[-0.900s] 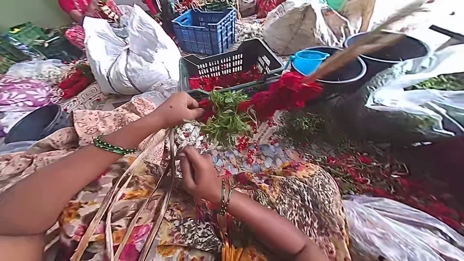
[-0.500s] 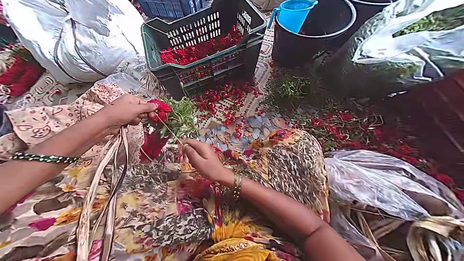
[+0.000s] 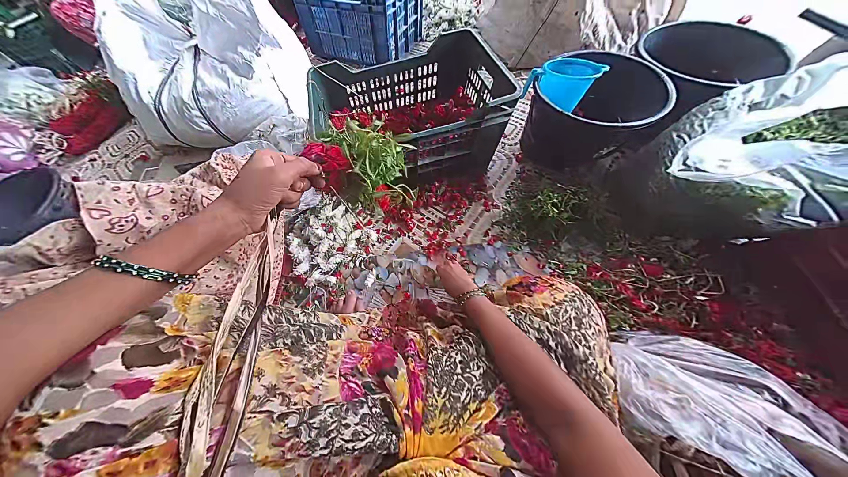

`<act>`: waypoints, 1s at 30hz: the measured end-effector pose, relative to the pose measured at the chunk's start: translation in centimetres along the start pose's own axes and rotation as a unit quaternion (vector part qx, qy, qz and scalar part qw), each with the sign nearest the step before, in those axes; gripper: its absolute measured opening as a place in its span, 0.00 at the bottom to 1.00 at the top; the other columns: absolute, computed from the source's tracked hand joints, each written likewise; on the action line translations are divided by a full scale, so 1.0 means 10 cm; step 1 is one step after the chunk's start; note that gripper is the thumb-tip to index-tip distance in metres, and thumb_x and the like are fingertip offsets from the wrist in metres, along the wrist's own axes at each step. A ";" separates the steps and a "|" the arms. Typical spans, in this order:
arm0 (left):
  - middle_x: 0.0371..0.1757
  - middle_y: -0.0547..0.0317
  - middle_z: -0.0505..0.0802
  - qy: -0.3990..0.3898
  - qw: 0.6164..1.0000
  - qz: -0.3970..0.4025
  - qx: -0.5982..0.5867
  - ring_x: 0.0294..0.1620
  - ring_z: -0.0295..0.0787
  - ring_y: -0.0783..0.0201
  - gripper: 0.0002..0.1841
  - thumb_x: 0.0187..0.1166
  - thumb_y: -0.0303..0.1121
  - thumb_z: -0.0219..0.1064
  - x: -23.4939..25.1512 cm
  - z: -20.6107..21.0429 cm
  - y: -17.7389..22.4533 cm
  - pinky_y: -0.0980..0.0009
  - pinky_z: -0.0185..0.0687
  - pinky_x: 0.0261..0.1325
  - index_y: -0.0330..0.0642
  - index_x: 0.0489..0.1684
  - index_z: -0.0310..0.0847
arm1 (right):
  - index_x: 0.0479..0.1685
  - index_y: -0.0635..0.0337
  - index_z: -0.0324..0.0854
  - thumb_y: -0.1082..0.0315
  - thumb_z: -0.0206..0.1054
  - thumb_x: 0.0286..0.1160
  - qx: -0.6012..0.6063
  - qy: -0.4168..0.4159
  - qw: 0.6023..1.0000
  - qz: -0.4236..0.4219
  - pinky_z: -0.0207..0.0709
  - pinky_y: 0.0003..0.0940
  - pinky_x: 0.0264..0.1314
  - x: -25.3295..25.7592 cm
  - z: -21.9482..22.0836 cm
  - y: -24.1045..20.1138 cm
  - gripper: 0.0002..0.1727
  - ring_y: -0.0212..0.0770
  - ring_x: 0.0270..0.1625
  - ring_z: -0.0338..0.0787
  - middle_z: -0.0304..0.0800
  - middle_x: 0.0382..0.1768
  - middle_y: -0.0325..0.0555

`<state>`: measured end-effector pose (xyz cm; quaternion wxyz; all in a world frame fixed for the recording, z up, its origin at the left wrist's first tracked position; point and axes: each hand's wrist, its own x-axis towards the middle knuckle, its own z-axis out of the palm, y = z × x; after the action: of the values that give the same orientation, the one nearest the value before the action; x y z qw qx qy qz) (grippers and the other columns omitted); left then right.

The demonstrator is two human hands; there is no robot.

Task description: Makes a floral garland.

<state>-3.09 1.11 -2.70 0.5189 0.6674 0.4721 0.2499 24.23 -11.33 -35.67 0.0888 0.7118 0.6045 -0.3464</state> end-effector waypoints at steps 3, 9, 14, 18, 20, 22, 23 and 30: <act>0.14 0.75 0.79 -0.007 0.999 -0.010 0.030 0.09 0.58 0.84 0.18 0.89 0.28 0.55 0.00 0.06 0.03 0.87 0.53 0.13 0.46 0.24 0.84 | 0.70 0.74 0.77 0.79 0.64 0.74 0.014 -0.007 1.000 0.015 0.70 0.69 0.75 0.07 0.04 0.08 0.22 0.74 0.80 0.72 0.73 0.75 0.77; 0.15 0.74 0.81 -0.048 0.996 -0.027 0.074 0.09 0.59 0.84 0.18 0.89 0.28 0.55 -0.02 -0.01 0.01 0.87 0.53 0.13 0.44 0.24 0.85 | 0.73 0.76 0.74 0.72 0.64 0.77 0.040 0.025 0.997 0.056 0.70 0.66 0.76 0.04 -0.06 0.09 0.25 0.71 0.78 0.76 0.76 0.73 0.75; 0.15 0.73 0.81 -0.048 0.996 -0.017 0.069 0.09 0.59 0.84 0.19 0.89 0.27 0.54 -0.10 -0.12 0.06 0.88 0.52 0.13 0.46 0.23 0.84 | 0.55 0.69 0.89 0.73 0.70 0.71 0.370 0.240 0.897 0.021 0.80 0.53 0.66 -0.10 -0.48 0.47 0.15 0.53 0.56 0.92 0.93 0.51 0.60; 0.15 0.74 0.81 0.003 0.998 -0.036 0.045 0.09 0.58 0.84 0.19 0.89 0.28 0.54 -0.20 -0.14 0.19 0.88 0.52 0.12 0.47 0.24 0.84 | 0.61 0.36 0.86 0.47 0.61 0.81 0.738 0.330 0.496 -0.318 0.85 0.25 0.34 -0.62 -0.74 1.03 0.17 0.27 0.34 0.91 0.95 0.42 0.29; 0.16 0.74 0.83 0.016 0.998 -0.027 0.048 0.09 0.59 0.85 0.19 0.89 0.28 0.53 -0.21 -0.19 0.21 0.89 0.54 0.12 0.47 0.24 0.84 | 0.75 0.31 0.75 0.33 0.32 0.88 0.769 0.339 0.424 -0.339 0.83 0.22 0.31 -0.64 -0.90 1.16 0.33 0.26 0.36 0.91 0.94 0.49 0.26; 0.16 0.75 0.84 0.030 0.998 -0.003 0.053 0.09 0.60 0.85 0.20 0.89 0.27 0.53 -0.18 -0.23 0.20 0.89 0.54 0.12 0.48 0.22 0.85 | 0.72 0.40 0.73 0.47 0.23 0.93 0.758 0.316 0.535 -0.199 0.85 0.31 0.40 -0.43 -0.97 1.07 0.31 0.33 0.42 0.92 0.94 0.46 0.32; 0.17 0.76 0.84 0.039 0.998 0.009 0.058 0.09 0.61 0.86 0.20 0.88 0.27 0.54 -0.15 -0.25 0.20 0.90 0.55 0.12 0.50 0.22 0.85 | 0.73 0.47 0.72 0.57 0.32 0.94 0.716 0.280 0.622 -0.145 0.85 0.35 0.47 -0.24 -0.96 1.00 0.25 0.36 0.46 0.92 0.92 0.49 0.39; 0.12 0.81 0.78 0.000 1.000 -0.008 0.028 0.07 0.62 0.84 0.21 0.88 0.33 0.52 0.03 -0.47 0.35 0.86 0.62 0.11 0.63 0.22 0.85 | 0.90 0.45 0.66 0.54 0.80 0.66 0.078 0.166 0.981 -0.070 0.51 0.84 0.79 1.03 -0.85 0.12 0.46 0.76 0.91 0.48 0.49 0.92 0.67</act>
<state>-5.53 3.45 2.06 0.5021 0.6778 0.4841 0.2328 28.93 1.22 -35.92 -0.0930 0.7201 0.6304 -0.2746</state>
